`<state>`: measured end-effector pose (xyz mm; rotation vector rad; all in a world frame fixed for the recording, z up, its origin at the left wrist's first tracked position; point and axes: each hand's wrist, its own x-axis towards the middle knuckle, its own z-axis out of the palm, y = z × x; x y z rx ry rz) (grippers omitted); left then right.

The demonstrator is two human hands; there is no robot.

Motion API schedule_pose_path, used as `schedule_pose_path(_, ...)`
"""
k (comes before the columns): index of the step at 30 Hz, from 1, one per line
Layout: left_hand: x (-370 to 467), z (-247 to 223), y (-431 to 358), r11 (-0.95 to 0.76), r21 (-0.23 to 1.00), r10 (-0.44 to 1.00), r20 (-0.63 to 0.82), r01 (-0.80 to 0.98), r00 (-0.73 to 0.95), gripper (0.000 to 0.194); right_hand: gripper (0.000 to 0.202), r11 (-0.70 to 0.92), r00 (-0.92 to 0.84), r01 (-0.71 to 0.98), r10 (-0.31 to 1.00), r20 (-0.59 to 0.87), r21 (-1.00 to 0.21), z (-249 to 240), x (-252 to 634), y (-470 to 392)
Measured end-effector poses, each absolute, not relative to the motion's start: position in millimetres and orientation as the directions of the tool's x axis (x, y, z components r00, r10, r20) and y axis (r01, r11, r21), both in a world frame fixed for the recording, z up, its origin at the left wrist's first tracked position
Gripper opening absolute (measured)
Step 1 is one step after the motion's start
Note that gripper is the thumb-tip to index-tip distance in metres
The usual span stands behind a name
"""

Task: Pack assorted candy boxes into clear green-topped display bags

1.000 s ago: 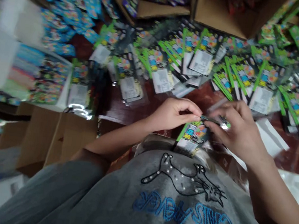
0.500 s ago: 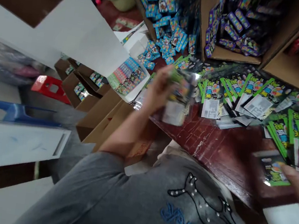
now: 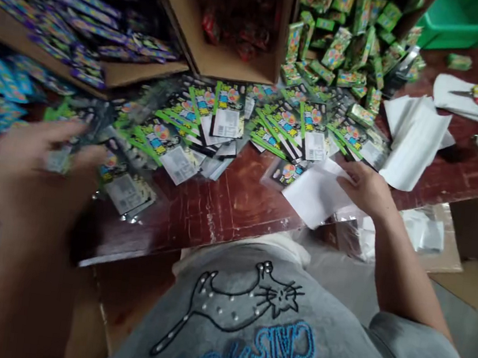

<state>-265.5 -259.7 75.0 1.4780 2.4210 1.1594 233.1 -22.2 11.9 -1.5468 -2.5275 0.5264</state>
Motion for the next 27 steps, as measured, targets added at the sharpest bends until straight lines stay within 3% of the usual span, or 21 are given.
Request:
schedule_pose_path(2, -172.7, 66.7, -229.1, -0.049, 0.547, 0.883, 0.415, 0.836, -0.220, 0.040, 0.044, 0.398, -0.423, 0.801, 0.905, 0.047, -0.447, 25.8, 207.3, -36.3)
schedule_pose_path(4, -85.5, 57.5, -198.6, -0.330, 0.595, 0.927, 0.352, 0.733, 0.132, 0.068, 0.054, 0.401, -0.407, 0.680, 0.903, 0.139, -0.614, 42.0, 180.8, -55.0)
schedule_pose_path(6, -28.9, 48.0, -171.7, -0.487, 0.603, 0.867, 0.421, 0.632, 0.266, 0.094, 0.055, 0.367, -0.418, 0.488, 0.895, 0.158, -0.792, 56.2, 164.7, -73.0)
schedule_pose_path(9, -10.0, 41.7, -149.6, -0.413, 0.721, 0.907, 0.384, 0.557, 0.175, 0.074, 0.048, 0.250, -0.474, 0.233, 0.873, 0.115, -0.940, 68.1, 167.6, -88.6)
schedule_pose_path(13, -38.7, 38.5, -141.5, -0.231, 0.928, 0.972, 0.234, 0.293, 0.026, 0.049, 0.060, 0.289, -0.421, 0.153, 0.884, 0.202, -0.945, 64.1, 195.6, -84.8)
schedule_pose_path(16, -45.1, 26.4, -137.3, -0.176, 0.980, 0.984, 0.175, 0.094, 0.015, 0.059, 0.077, 0.325, -0.439, 0.145, 0.867, 0.234, -0.934, 49.5, 206.0, -75.0)
schedule_pose_path(18, -41.2, 16.5, -135.0, -0.176, 0.984, 0.984, 0.176, 0.041, -0.013, 0.072, 0.058, 0.261, -0.473, 0.148, 0.866, 0.163, -0.954, 39.2, 205.2, -71.3)
schedule_pose_path(20, -38.3, 9.0, -132.6, -0.200, 0.977, 0.979, 0.202, 0.069, -0.033, 0.072, 0.037, 0.180, -0.460, 0.147, 0.883, 0.094, -0.973, 30.6, 202.4, -70.3)
schedule_pose_path(24, -42.9, -0.6, -123.9, -0.221, 0.930, 0.972, 0.233, 0.294, -0.005, 0.024, 0.033, 0.069, -0.356, 0.117, 0.934, 0.023, -0.991, 15.9, 202.2, -69.4)
schedule_pose_path(27, -45.5, -12.0, -115.0, -0.185, 0.918, 0.982, 0.190, 0.351, 0.019, 0.043, 0.039, 0.001, -0.278, 0.156, 0.960, -0.043, -0.988, 3.9, 207.7, -66.8)
